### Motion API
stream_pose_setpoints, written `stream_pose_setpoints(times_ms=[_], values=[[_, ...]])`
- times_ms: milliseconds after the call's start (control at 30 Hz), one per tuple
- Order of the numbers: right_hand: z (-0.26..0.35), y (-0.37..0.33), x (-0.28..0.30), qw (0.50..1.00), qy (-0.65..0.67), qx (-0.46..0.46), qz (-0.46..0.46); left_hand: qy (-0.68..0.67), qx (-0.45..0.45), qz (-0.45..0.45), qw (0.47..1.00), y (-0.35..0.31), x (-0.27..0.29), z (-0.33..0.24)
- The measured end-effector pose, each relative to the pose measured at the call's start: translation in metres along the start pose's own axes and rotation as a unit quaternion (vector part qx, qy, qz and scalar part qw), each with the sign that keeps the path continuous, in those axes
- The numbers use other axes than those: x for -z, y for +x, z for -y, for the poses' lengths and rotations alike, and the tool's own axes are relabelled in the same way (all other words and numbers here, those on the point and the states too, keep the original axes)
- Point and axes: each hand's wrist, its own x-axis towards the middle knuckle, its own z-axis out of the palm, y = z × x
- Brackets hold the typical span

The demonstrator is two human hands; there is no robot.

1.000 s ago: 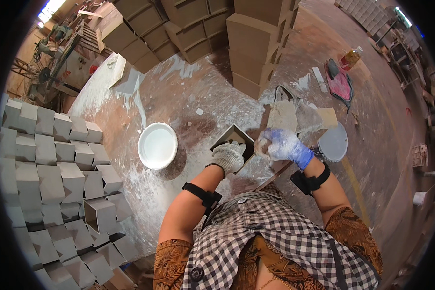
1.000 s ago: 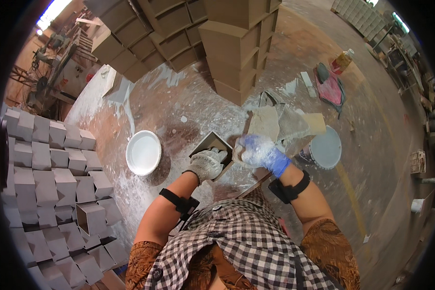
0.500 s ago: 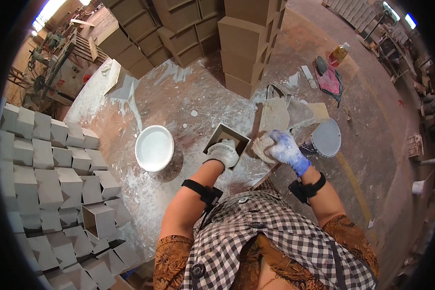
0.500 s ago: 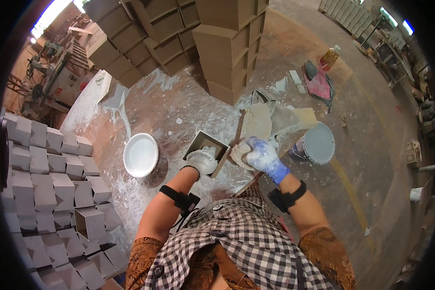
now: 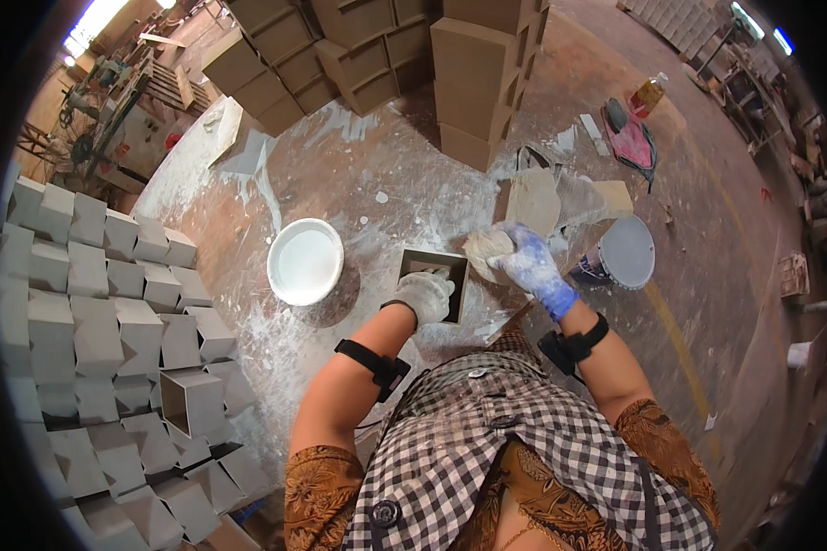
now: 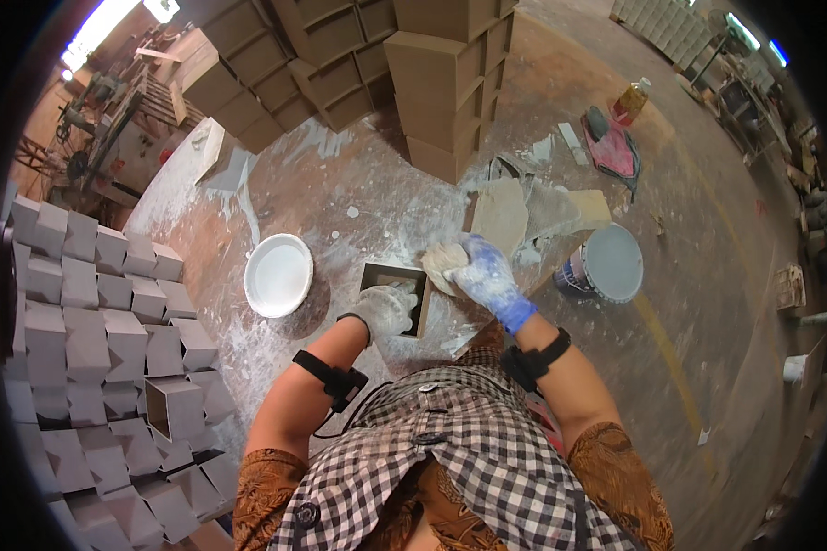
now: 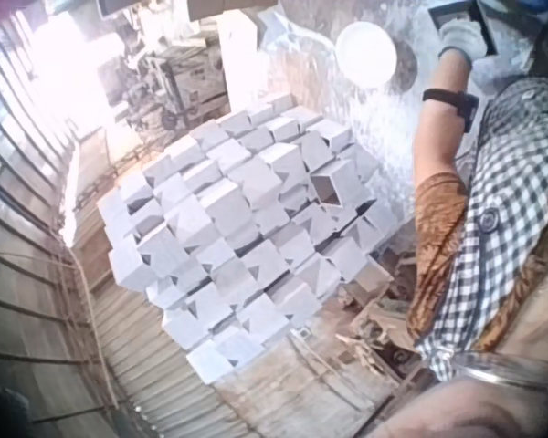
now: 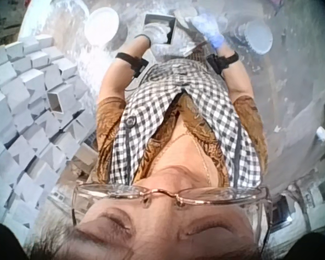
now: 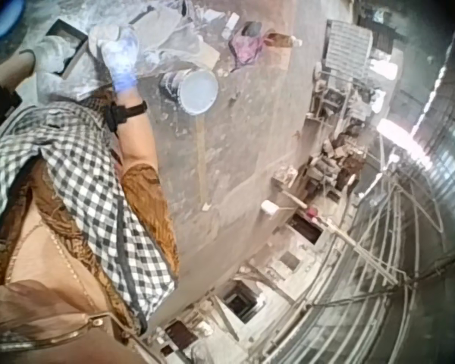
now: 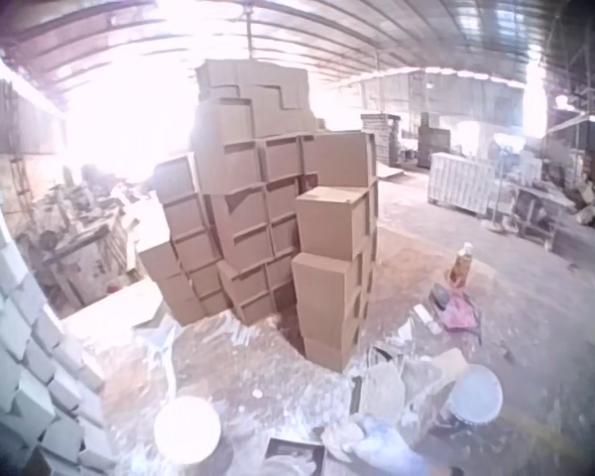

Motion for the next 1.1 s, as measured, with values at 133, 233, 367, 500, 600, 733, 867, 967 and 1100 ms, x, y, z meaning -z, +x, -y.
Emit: stream_pose_setpoints(times_ms=[133,233,367,500,600,733,867,967,1100], values=[[0.012,0.008,-0.025,0.998,-0.060,-0.025,0.027,-0.057,-0.024,-0.037,0.997,0.000,-0.004,0.012],[-0.004,-0.007,-0.047,0.992,-0.060,0.105,0.038,-0.059,0.019,0.008,0.998,0.001,0.004,0.006],[-0.006,-0.063,-0.056,0.973,0.144,0.105,0.144,-0.076,0.018,0.033,0.996,-0.004,0.014,0.005],[0.016,-0.068,-0.032,0.977,0.050,0.119,0.167,-0.067,0.022,0.061,0.996,-0.012,0.024,0.005],[0.005,-0.047,-0.024,0.979,0.168,0.059,0.094,-0.106,0.034,0.069,0.991,-0.007,0.021,0.006],[0.005,-0.001,-0.026,1.000,-0.002,-0.011,-0.024,-0.074,-0.015,-0.042,0.996,-0.011,0.012,0.009],[0.015,-0.021,-0.025,0.995,0.059,0.014,0.076,-0.070,-0.004,-0.038,0.997,-0.009,0.007,0.011],[-0.012,-0.055,-0.048,0.969,0.177,0.114,0.130,-0.079,0.006,-0.014,0.997,-0.003,0.006,0.011],[-0.012,-0.081,-0.040,0.967,0.085,0.148,0.187,-0.090,-0.008,-0.046,0.995,-0.013,0.012,0.009]])
